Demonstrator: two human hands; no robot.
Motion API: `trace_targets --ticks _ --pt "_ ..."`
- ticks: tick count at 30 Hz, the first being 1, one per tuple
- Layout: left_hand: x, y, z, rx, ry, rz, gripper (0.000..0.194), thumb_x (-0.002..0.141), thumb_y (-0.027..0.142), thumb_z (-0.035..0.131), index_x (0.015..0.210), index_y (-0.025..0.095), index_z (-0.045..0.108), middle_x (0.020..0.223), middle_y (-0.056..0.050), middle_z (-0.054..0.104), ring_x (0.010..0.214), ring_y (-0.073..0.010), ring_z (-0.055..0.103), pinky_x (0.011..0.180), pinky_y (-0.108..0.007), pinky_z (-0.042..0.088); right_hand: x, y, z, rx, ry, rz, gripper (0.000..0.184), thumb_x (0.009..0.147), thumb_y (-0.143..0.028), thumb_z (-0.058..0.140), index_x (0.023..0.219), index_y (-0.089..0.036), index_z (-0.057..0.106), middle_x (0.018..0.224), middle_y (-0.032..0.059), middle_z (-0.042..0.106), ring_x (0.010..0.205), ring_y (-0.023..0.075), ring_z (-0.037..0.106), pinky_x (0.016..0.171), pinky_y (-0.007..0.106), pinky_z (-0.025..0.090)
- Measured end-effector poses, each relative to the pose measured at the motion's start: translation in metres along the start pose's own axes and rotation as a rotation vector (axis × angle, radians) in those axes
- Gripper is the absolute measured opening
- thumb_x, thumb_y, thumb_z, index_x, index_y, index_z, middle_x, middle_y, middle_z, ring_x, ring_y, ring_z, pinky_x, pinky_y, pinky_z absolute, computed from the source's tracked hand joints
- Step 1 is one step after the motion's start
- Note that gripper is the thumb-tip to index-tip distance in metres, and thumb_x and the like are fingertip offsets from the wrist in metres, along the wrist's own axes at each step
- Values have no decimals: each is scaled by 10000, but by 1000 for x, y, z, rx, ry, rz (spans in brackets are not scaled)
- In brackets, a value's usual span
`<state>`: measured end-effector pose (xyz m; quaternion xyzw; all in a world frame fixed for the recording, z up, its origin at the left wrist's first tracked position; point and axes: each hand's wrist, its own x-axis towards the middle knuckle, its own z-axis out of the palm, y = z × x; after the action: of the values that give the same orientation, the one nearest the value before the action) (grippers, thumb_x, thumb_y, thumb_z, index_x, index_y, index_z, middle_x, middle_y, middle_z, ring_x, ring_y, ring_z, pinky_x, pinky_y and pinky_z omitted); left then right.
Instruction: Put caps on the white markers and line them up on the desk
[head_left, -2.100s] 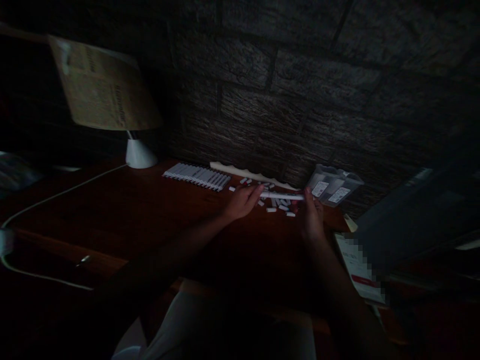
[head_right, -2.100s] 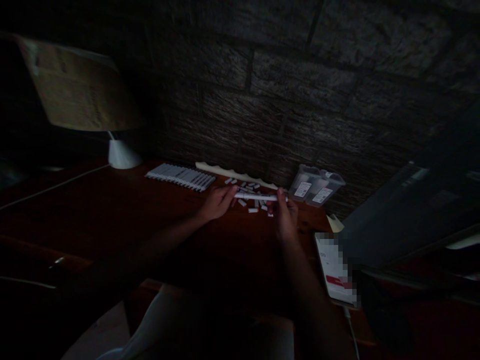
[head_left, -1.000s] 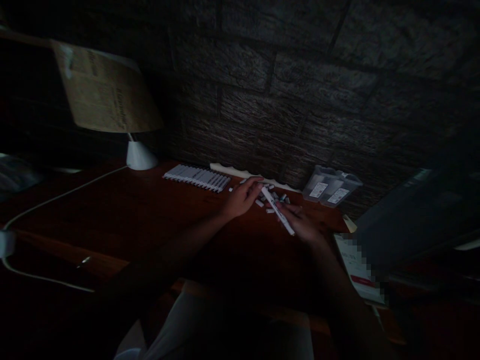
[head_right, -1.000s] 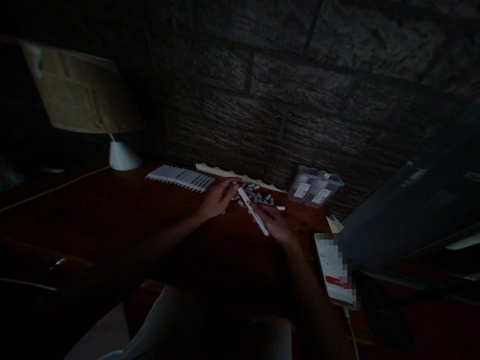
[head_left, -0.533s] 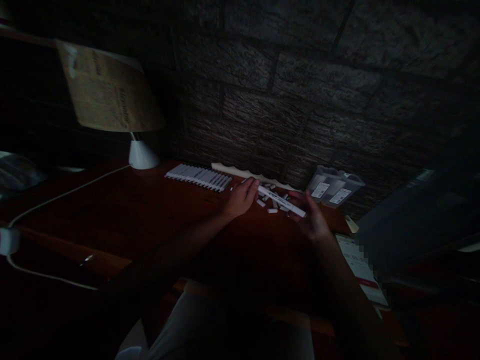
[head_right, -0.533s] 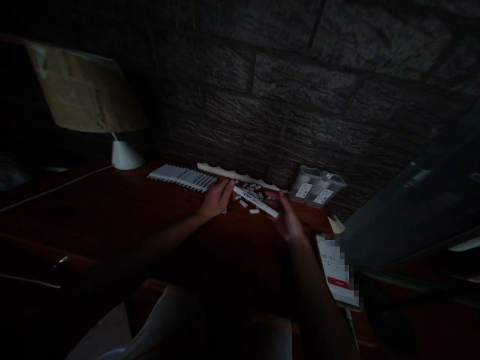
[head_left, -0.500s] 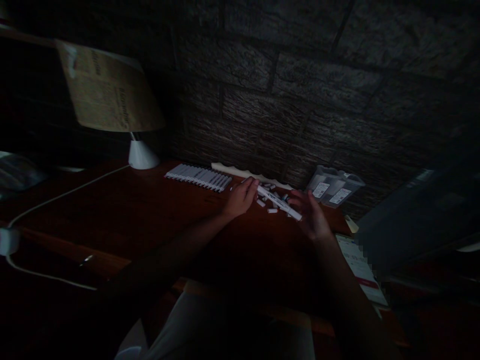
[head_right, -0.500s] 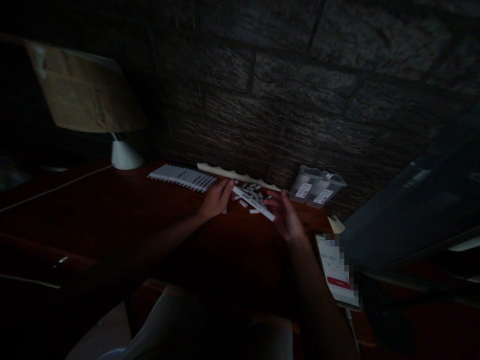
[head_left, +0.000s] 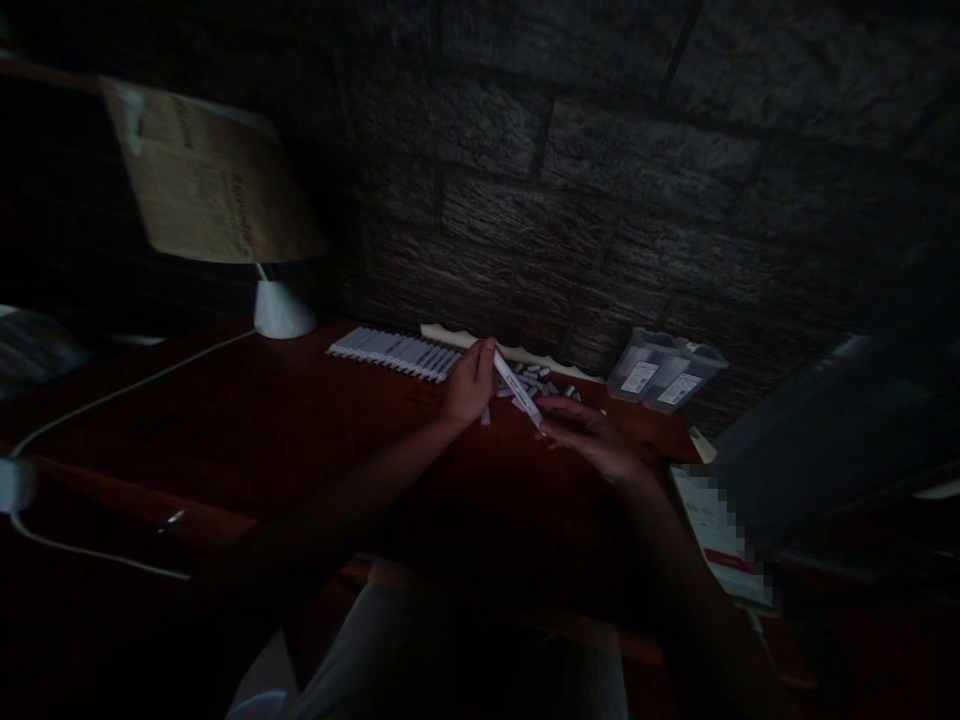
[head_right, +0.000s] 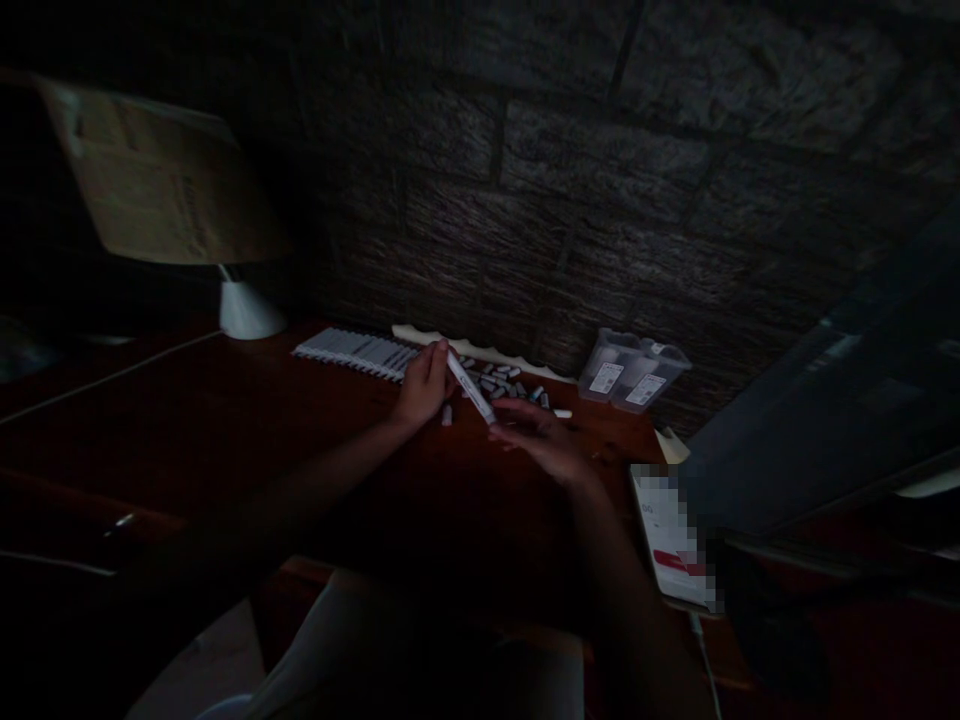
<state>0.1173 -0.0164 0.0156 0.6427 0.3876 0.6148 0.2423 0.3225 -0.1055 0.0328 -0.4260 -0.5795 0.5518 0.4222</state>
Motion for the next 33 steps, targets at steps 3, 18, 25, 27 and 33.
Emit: trace_targets --ticks 3,18,25,27,33 --pt "0 1 1 -60 -11 -35 435 1022 533 322 806 212 518 520 45 507 438 -103 484 465 -227 387 3 0 1 19 79 -26 404 680 -371 842 1056 -271 735 846 -4 749 703 139 675 633 263 515" --pt "-17 27 -6 189 -235 201 446 1030 432 339 695 202 523 595 4 573 607 -132 574 597 -242 425 8 -9 -7 355 492 -269 433 627 -573 838 769 -215 640 617 -58 607 488 55 441 455 199 322" --pt "-16 23 -6 213 -206 235 439 1039 416 344 703 201 526 596 6 582 589 -129 582 602 -244 438 9 -7 -6 327 473 -267 415 622 -559 845 814 -233 675 616 -62 601 486 68 438 443 210 316" --pt "-16 23 -5 217 -210 238 435 1040 418 342 707 204 521 591 9 576 584 -127 578 595 -241 434 9 -7 -8 320 471 -282 397 635 -555 840 801 -236 673 618 -60 598 494 71 444 445 210 317" --pt "-17 23 -6 213 -225 212 454 1037 450 330 701 207 515 582 9 576 581 -127 579 574 -238 434 9 -2 -10 295 446 -278 358 680 -541 818 828 -243 685 632 -61 602 496 74 449 443 214 328"
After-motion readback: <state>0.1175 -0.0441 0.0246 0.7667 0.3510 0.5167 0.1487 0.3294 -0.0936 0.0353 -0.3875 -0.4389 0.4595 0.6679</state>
